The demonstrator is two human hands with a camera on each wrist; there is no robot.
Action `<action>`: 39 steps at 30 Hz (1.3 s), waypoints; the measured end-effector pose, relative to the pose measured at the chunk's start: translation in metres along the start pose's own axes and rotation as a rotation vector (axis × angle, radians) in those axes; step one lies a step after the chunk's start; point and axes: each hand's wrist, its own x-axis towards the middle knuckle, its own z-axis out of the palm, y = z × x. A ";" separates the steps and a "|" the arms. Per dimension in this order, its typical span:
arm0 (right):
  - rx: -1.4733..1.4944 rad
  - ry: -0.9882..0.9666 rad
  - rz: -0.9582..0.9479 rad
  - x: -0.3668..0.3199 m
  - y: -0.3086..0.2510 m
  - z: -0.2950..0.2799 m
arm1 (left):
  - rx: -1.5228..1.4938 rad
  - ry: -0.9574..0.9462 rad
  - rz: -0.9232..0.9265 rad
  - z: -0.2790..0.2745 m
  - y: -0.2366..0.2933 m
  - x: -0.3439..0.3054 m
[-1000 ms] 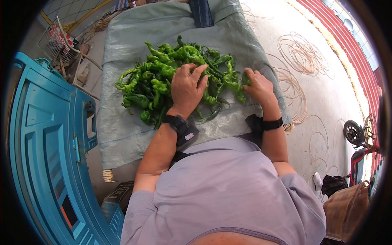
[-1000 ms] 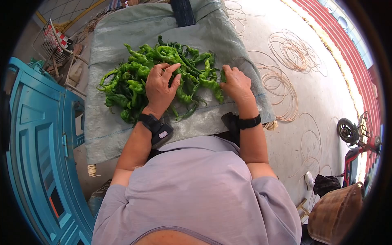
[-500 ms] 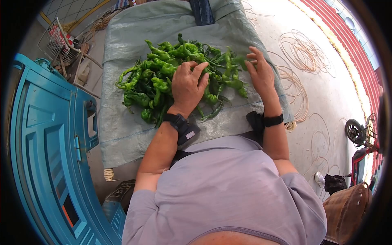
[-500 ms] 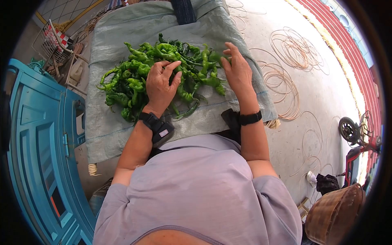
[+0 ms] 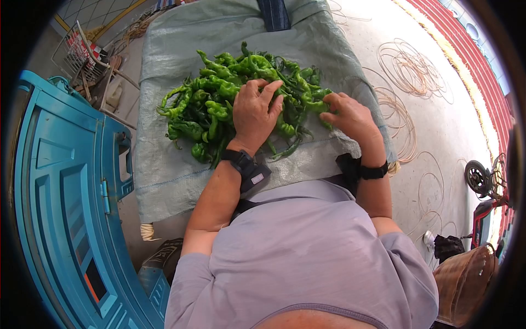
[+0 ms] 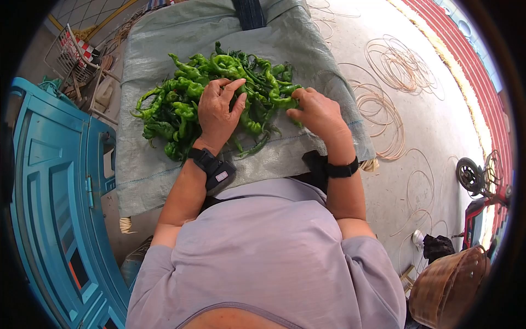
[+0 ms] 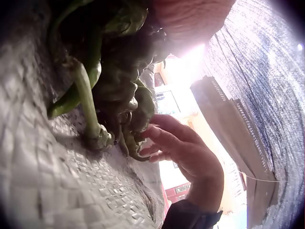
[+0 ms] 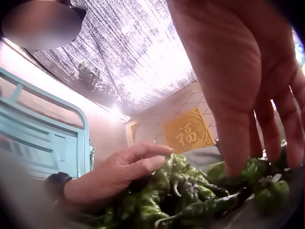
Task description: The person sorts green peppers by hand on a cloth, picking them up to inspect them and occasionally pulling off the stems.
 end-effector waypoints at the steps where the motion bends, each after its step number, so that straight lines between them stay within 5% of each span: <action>1: -0.052 0.025 -0.030 -0.002 -0.002 0.003 | 0.002 0.000 0.000 0.000 0.000 0.000; 16: -0.029 0.136 -0.113 -0.005 -0.003 0.026 | 0.012 0.009 0.009 0.001 0.000 0.000; 23: 0.212 0.199 -0.174 -0.014 0.004 -0.019 | 0.001 0.022 0.011 0.002 -0.001 -0.001; 28: 0.587 0.411 -0.117 -0.019 -0.008 -0.038 | 0.013 0.012 0.021 0.001 -0.002 0.000; 39: 0.884 0.783 -0.136 -0.015 -0.019 -0.041 | 0.001 0.001 -0.009 0.002 -0.001 0.000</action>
